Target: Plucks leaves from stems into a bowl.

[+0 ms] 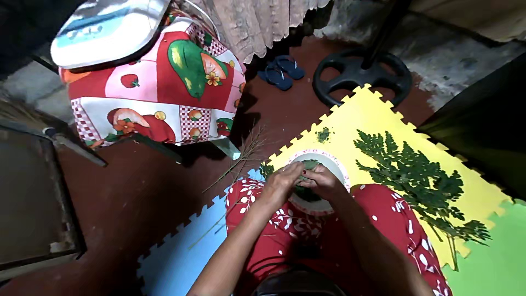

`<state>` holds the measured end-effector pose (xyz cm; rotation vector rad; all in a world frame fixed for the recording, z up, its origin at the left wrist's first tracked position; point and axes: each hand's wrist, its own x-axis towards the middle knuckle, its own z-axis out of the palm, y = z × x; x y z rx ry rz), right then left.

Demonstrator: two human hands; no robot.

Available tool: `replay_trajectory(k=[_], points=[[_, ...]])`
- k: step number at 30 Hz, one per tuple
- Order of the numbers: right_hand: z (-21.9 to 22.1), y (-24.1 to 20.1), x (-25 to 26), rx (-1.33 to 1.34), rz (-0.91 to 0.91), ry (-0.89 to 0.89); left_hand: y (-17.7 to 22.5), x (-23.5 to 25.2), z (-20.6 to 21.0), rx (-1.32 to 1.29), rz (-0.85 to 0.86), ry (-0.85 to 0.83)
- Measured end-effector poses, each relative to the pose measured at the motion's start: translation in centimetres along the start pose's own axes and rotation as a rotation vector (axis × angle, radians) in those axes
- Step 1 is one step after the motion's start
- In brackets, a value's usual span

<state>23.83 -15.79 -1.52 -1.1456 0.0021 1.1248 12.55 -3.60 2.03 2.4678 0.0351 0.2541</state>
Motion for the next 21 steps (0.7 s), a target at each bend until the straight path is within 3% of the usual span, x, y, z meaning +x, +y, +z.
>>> replay_trajectory(k=[6, 9, 11, 13, 17, 21], points=[[-1.9, -0.2, -0.6, -0.075, -0.127, -0.086, -0.4, 1.6, 4.0, 0.008, 0.049, 0.188], [-2.9, -1.0, -0.6, -0.219, -0.161, -0.171, 0.7, 2.7, 3.3, -0.198, -0.254, 0.16], [-3.6, -1.3, -0.4, -0.371, -0.238, -0.126, 0.7, 3.9, 2.6, -0.476, -0.521, 0.126], [-4.2, -1.5, -0.3, -0.466, -0.308, -0.051, 0.7, 4.7, 2.2, -0.717, -0.684, 0.082], [-4.7, -1.3, -0.1, -0.586, -0.492, -0.011, 1.0, 5.2, 2.0, -0.862, -0.744, -0.041], [-4.6, -0.8, 0.0, -0.725, -0.58, 0.076, 0.9, 6.0, 2.1, -0.714, -0.714, -0.098]])
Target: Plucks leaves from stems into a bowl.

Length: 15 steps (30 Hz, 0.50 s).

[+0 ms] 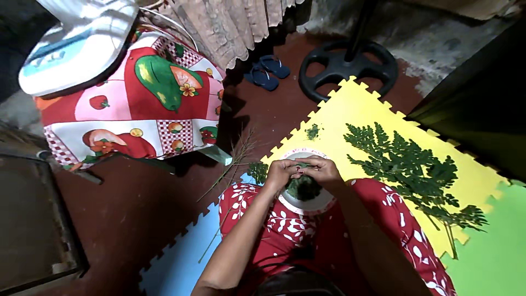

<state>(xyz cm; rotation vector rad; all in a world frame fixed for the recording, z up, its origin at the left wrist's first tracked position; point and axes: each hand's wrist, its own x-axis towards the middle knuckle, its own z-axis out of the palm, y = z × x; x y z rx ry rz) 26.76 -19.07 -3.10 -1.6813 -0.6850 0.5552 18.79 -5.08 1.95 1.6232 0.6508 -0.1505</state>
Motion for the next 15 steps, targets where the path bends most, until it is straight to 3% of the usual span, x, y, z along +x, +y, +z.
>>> replay_trajectory(k=[7, 15], points=[[0.8, -1.1, 0.3, 0.274, 0.289, 0.116, 0.1, 0.4, 1.0, 0.296, 0.077, 0.133], [-0.5, -1.1, 0.8, 0.474, 0.434, 0.145, -0.3, 0.5, 1.3, -0.138, 0.048, 0.117]])
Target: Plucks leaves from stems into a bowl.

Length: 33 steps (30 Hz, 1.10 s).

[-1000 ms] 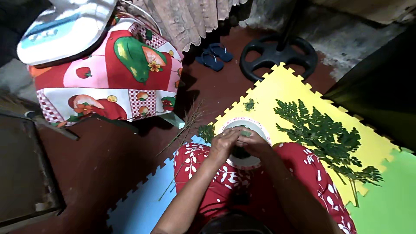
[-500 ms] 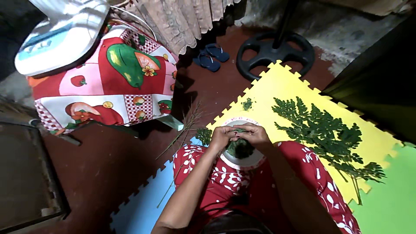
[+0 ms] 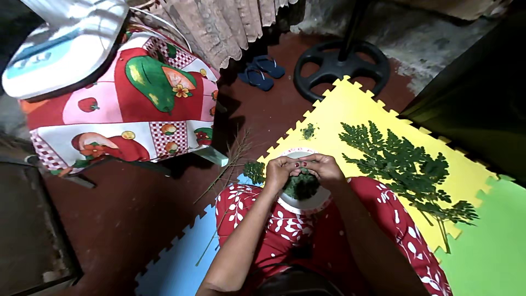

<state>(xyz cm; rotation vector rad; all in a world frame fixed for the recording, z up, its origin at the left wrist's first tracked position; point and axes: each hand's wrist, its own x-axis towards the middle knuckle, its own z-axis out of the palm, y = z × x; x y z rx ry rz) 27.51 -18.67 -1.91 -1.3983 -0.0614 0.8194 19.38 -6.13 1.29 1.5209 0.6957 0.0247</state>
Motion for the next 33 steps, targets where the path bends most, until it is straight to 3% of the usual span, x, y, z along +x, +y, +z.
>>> replay_trajectory(k=[10, 12, 15, 17, 25, 33], points=[[-1.4, -0.3, 0.2, -0.126, -0.024, 0.049, -1.0, -0.2, -1.2, -0.041, -0.044, 0.078], [-1.9, -0.6, 0.5, -0.088, 0.003, 0.083, -1.7, 0.2, -2.0, 0.108, -0.056, 0.044], [-1.4, -0.3, 0.7, -0.06, 0.033, 0.066, -2.3, 0.6, -2.0, 0.57, -0.077, -0.182], [-1.2, 0.0, 0.8, -0.065, 0.035, 0.055, -2.1, 0.8, -1.5, 0.702, -0.062, -0.275], [-0.2, 0.4, 0.8, -0.03, 0.081, 0.013, -2.4, 0.5, 0.3, 0.365, 0.289, -0.077], [-0.7, 1.1, 0.6, -0.195, -0.169, -0.12, -1.9, 0.8, 0.6, -0.034, 0.019, 0.04]])
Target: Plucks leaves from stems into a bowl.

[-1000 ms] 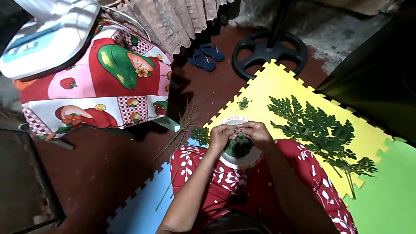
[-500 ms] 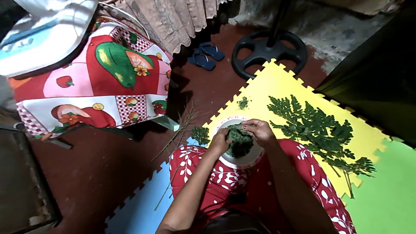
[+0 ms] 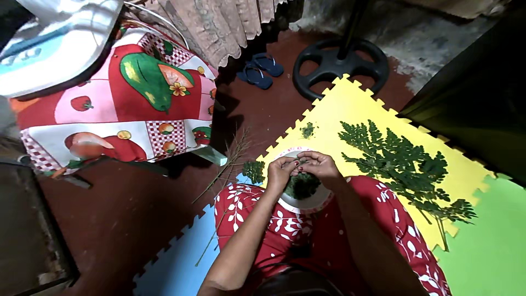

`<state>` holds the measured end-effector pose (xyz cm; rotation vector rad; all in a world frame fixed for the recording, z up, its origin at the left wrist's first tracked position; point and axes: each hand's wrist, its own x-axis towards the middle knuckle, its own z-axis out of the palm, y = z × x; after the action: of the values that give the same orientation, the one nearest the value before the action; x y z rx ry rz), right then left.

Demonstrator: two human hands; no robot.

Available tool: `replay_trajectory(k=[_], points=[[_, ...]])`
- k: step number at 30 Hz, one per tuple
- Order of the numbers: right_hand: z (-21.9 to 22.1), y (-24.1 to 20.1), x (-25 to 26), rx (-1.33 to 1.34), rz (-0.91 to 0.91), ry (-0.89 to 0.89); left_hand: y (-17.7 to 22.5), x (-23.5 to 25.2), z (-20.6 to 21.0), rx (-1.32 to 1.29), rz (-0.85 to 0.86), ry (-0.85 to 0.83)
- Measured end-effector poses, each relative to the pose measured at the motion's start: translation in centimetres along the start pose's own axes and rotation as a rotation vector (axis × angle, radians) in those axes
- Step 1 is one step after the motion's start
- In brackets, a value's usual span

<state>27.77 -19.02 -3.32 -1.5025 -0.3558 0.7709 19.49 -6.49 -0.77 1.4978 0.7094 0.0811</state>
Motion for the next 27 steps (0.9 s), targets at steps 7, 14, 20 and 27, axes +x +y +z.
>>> replay_trajectory(k=[7, 14, 20, 27], points=[[0.7, 0.6, 0.3, 0.04, -0.043, 0.119, 0.4, -0.1, 0.3, -0.247, -0.089, 0.025], [1.1, 0.2, 0.4, 0.206, 0.071, 0.118, 0.5, 0.0, 0.1, -0.289, -0.083, 0.059], [1.0, 0.1, 0.3, 0.221, 0.157, 0.073, -0.7, 0.5, 0.2, -0.138, 0.004, 0.08], [1.3, -0.7, 0.3, 0.284, 0.214, 0.135, -0.4, 0.2, 0.3, -0.209, 0.001, 0.116]])
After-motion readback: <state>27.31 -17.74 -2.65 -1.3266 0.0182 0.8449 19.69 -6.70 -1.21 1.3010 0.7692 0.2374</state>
